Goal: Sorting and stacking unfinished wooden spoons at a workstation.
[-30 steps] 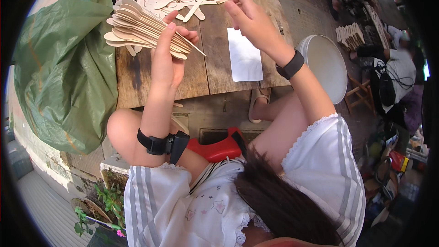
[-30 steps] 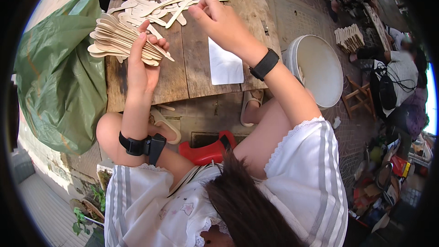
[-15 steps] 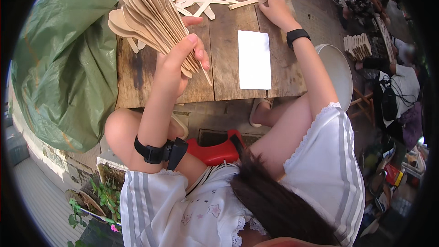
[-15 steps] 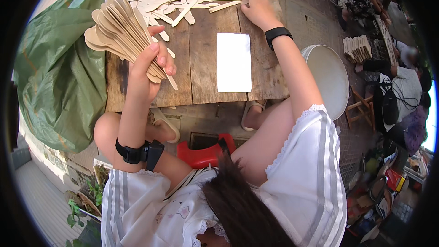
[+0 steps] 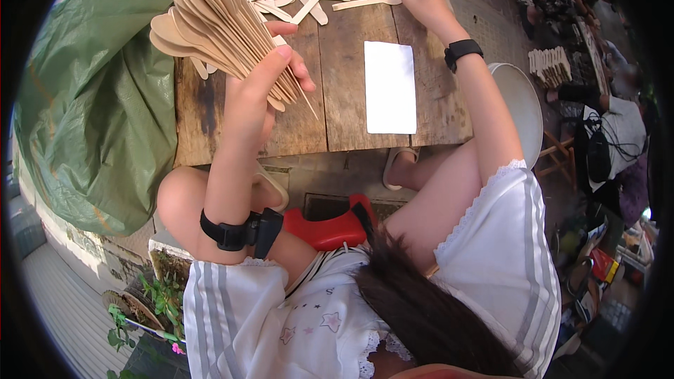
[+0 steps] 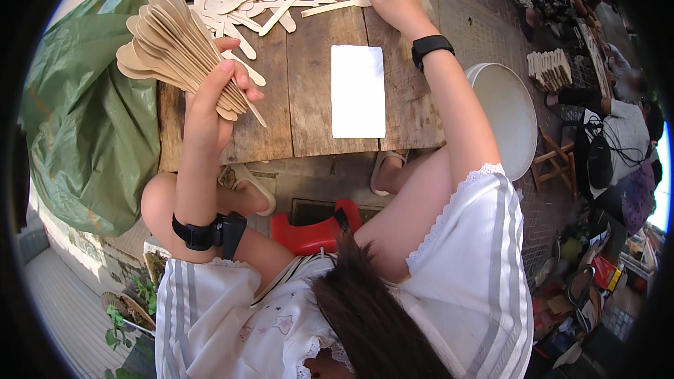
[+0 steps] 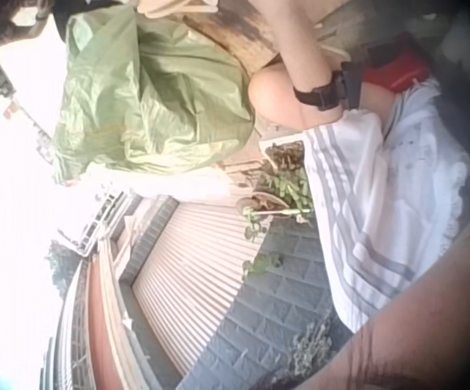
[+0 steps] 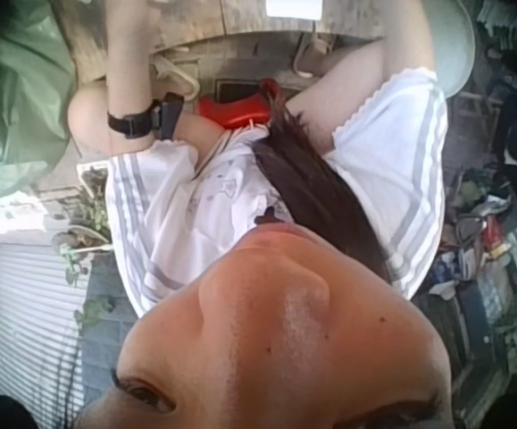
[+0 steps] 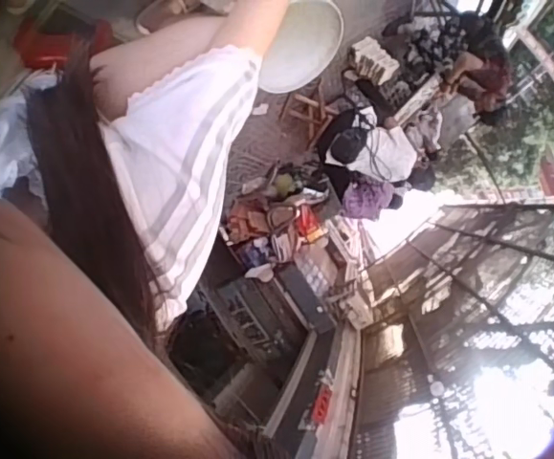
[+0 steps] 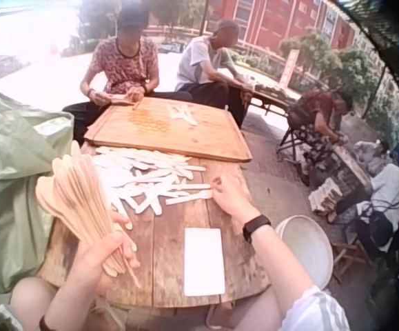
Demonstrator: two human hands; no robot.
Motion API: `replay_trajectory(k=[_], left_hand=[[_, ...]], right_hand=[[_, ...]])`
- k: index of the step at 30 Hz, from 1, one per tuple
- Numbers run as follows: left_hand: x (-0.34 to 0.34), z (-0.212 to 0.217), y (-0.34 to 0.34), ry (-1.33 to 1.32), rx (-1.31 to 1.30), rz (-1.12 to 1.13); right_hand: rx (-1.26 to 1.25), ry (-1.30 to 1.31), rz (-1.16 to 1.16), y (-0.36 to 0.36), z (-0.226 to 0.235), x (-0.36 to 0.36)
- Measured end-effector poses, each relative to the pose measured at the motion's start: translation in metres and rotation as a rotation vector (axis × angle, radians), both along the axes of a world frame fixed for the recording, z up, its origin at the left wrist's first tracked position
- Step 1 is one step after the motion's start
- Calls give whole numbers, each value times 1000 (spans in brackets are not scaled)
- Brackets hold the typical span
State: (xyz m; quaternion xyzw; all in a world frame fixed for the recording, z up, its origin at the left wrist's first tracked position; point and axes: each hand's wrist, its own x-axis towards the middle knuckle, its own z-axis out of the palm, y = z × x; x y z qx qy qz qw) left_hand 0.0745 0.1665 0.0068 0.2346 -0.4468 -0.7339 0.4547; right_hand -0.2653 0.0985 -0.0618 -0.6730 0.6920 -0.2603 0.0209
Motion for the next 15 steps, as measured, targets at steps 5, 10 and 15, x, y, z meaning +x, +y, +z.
replay_trajectory(k=[5, 10, 15], left_hand=[[28, 14, -11, -136, -1, 91], [50, 25, -13, -136, 29, 215], [61, 28, -11, -123, 56, 237]], right_hand=[[-98, 125, 77, 2, 5, 22], [-79, 220, 251, -19, 10, 46], [95, 299, 49, -35, 5, 70]])
